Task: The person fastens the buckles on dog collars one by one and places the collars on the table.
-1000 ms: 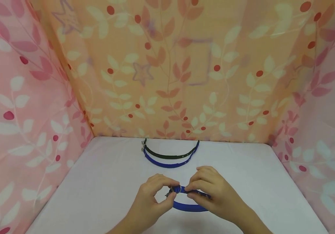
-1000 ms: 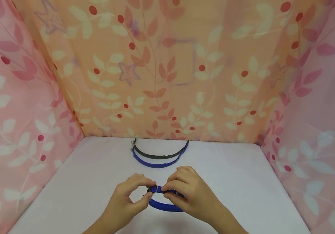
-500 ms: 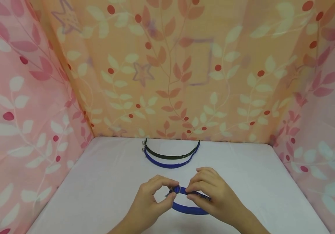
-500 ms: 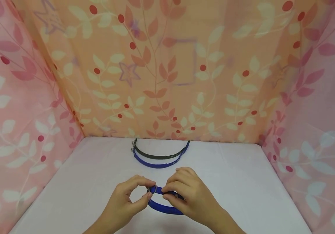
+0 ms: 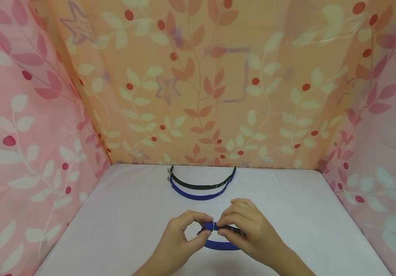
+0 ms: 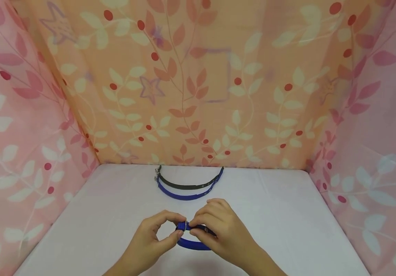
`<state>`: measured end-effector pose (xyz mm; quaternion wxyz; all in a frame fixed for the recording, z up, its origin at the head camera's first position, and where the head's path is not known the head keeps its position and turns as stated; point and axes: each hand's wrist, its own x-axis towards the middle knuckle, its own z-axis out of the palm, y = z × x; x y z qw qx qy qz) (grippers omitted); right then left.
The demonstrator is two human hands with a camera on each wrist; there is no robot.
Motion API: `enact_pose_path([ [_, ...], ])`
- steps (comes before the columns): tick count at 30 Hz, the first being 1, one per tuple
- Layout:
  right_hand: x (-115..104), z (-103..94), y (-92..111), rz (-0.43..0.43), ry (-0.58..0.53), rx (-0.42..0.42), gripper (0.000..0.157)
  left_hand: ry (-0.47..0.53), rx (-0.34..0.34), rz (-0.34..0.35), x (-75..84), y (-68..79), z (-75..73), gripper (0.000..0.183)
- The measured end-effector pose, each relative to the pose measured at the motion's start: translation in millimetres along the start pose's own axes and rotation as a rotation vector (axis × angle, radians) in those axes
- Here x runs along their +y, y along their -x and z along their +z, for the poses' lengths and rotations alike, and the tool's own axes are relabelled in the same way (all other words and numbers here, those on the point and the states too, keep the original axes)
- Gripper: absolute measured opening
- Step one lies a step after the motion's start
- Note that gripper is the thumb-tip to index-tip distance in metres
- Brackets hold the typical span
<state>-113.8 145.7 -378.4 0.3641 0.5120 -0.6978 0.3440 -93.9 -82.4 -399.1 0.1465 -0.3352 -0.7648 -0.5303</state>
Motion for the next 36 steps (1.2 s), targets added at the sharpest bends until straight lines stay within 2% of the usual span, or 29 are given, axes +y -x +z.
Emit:
enact_pose_path([
  [3, 2.0, 2.3, 3.9, 0.053, 0.034, -0.006, 0.012, -0.017, 0.003, -0.054, -2.6, -0.6, -0.1, 0.027],
  [7, 3.9, 5.0, 5.4, 0.079, 0.048, 0.003, 0.012, -0.045, 0.016, -0.077, -5.0, -2.5, -1.1, 0.024],
  [16, 0.9, 7.3, 4.9, 0.104, 0.045, -0.016, 0.015, 0.006, -0.032, -0.039, -7.5, -2.9, -0.5, 0.019],
  [19, -1.0, 7.8, 6.3, 0.112, 0.045, -0.020, 0.015, 0.004, -0.016, -0.033, -6.6, -1.3, -0.6, 0.018],
  [28, -4.3, 10.2, 4.4, 0.094, 0.005, 0.000, 0.020, -0.007, 0.050, 0.054, -5.5, 0.0, -0.5, 0.020],
  [36, -6.6, 15.4, 5.4, 0.140, -0.063, 0.005, 0.019, 0.056, 0.065, 0.055, -7.6, -0.8, -1.6, 0.020],
])
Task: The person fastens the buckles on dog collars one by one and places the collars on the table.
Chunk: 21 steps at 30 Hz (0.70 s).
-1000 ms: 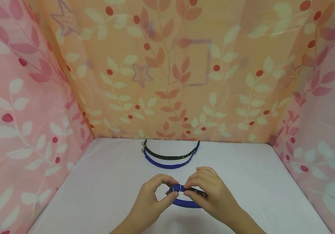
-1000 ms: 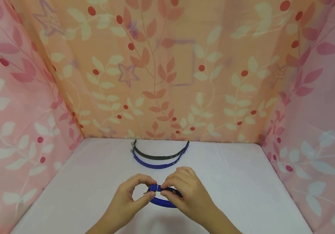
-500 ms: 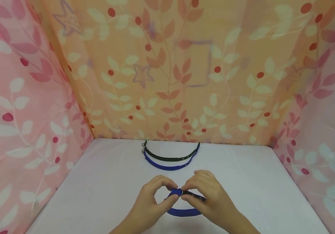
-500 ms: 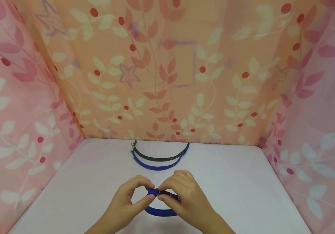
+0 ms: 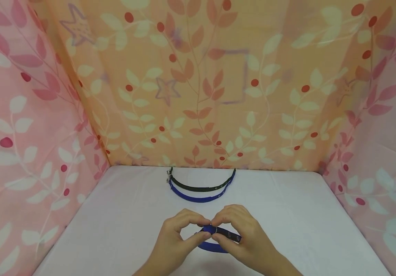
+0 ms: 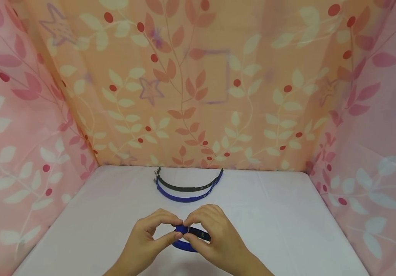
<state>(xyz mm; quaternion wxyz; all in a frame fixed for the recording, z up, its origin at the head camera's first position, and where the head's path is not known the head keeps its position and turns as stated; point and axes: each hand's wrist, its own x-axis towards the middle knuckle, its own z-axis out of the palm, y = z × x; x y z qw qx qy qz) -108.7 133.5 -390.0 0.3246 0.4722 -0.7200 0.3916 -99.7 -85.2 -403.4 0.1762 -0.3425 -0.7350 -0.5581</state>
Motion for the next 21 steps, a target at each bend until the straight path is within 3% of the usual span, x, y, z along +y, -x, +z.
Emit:
enact_pose_path([
  [2, 1.4, -0.1, 1.7, 0.009, 0.003, -0.008, 0.019, 0.005, 0.000, -0.016, 0.2, -0.1, -0.1, 0.020],
  [5, 4.3, -2.7, 3.7, 0.036, 0.025, -0.029, 0.021, 0.019, 0.014, -0.093, 2.7, -0.8, -2.1, 0.021],
  [9, 7.8, -10.4, 5.2, 0.133, 0.071, -0.066, 0.031, 0.055, 0.079, -0.196, 7.0, -3.6, -9.1, 0.024],
  [14, 11.6, -18.5, 5.7, 0.260, 0.092, -0.127, 0.036, 0.109, 0.150, -0.200, 9.2, -8.7, -17.0, 0.024],
  [18, 13.9, -20.5, 6.4, 0.290, 0.105, -0.167, 0.034, 0.122, 0.168, -0.217, 10.0, -9.4, -18.6, 0.024],
  [21, 13.8, -19.5, 7.3, 0.287, 0.126, -0.192, 0.033, 0.092, 0.143, -0.226, 8.7, -7.9, -16.8, 0.024],
])
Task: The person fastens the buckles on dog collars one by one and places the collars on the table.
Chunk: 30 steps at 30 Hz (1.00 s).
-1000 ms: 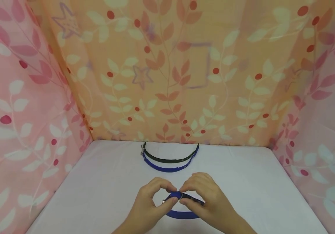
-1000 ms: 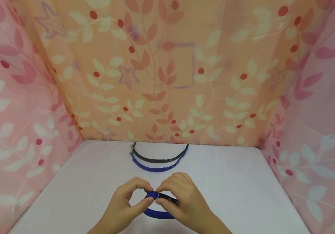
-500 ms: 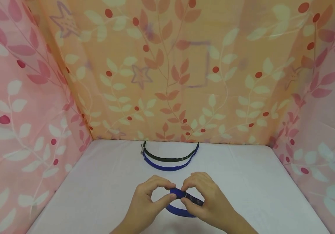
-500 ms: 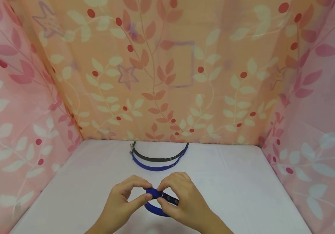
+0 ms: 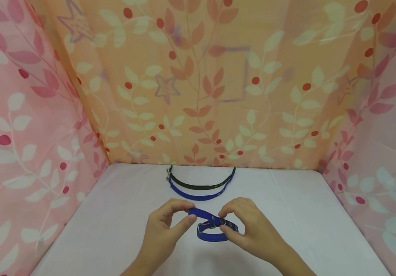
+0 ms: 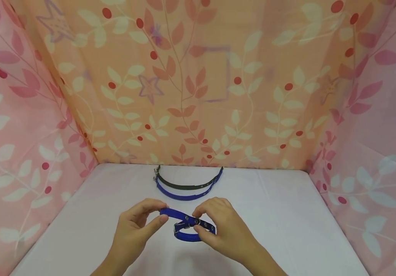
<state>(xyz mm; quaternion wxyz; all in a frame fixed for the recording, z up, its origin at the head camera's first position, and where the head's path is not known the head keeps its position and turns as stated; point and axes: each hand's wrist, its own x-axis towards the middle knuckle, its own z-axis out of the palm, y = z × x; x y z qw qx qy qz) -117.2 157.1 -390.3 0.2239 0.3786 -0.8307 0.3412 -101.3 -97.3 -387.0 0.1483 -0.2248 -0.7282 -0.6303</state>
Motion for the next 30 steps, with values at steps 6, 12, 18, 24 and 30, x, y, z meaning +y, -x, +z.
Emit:
enact_pose_path([
  [6, -3.5, 7.9, -2.6, -0.195, 0.017, 0.052, 0.028, -0.055, -0.083, 0.027, -4.9, 4.1, 5.9, 0.022],
  [12, -5.2, 12.0, -4.7, -0.277, -0.002, 0.116, 0.020, -0.016, -0.111, 0.101, -10.5, 5.2, 12.1, 0.034],
  [18, -8.5, 13.3, -3.5, -0.226, -0.150, 0.193, 0.020, -0.159, -0.295, -0.057, -14.5, 6.6, 20.6, 0.045],
  [24, -12.7, 16.1, -2.3, -0.190, -0.210, 0.235, 0.022, -0.047, -0.289, -0.124, -12.9, 8.9, 24.8, 0.032],
  [30, -11.5, 17.5, -0.8, -0.142, -0.193, 0.323, 0.029, 0.017, -0.210, -0.027, -11.5, 8.9, 22.9, 0.028],
])
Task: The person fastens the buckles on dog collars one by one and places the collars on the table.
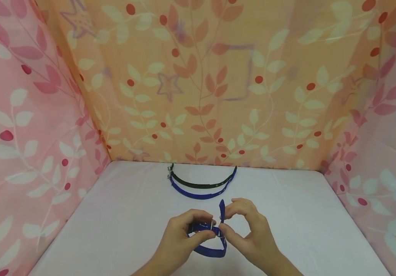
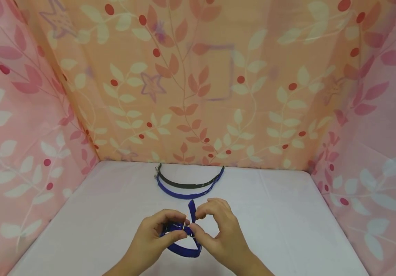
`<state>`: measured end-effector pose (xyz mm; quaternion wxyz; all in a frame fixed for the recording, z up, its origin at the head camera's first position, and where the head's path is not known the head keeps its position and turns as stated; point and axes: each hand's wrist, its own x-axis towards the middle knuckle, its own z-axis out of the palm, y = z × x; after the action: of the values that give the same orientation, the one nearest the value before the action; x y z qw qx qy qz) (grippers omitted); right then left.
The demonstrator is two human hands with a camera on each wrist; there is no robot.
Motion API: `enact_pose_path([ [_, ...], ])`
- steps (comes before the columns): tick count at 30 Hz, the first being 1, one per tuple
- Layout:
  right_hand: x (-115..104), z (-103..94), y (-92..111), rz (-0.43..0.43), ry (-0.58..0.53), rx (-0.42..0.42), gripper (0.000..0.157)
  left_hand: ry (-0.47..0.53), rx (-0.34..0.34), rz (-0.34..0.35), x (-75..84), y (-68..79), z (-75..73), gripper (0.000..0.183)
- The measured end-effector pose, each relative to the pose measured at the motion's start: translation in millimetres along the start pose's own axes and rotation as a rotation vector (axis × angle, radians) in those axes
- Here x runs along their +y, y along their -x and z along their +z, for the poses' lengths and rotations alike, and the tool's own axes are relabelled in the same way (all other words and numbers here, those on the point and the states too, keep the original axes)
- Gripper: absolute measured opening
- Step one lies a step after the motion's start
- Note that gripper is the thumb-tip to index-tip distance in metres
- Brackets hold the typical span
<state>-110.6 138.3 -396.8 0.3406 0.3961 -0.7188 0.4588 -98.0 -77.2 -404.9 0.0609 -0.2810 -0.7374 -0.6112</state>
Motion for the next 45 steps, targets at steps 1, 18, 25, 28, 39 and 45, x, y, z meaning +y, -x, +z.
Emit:
enact_pose_path([
  [1, 0.4, -0.3, 0.3, 0.008, 0.011, 0.015, 0.031, 0.007, 0.001, -0.016, 0.3, 0.0, -0.8, 0.027],
  [18, 4.6, -9.2, -6.1, -0.128, 0.011, -0.008, 0.031, 0.037, 0.110, 0.063, 1.6, 1.7, -4.2, 0.026],
  [25, 2.9, -10.5, -5.6, -0.177, -0.001, -0.130, 0.024, 0.122, 0.053, 0.019, 3.4, 3.1, -3.1, 0.023],
  [28, 1.7, -10.3, -6.1, -0.203, 0.011, -0.152, 0.017, 0.120, 0.026, 0.027, 3.5, 2.7, -3.5, 0.023],
  [39, 1.2, -17.4, -9.6, -0.091, 0.088, -0.146, 0.013, -0.081, 0.030, -0.196, 11.1, -1.8, -10.6, 0.026],
  [45, 1.7, -15.6, -11.4, -0.137, 0.047, -0.110, 0.009, -0.070, 0.049, -0.193, 12.3, -1.7, -10.2, 0.024],
])
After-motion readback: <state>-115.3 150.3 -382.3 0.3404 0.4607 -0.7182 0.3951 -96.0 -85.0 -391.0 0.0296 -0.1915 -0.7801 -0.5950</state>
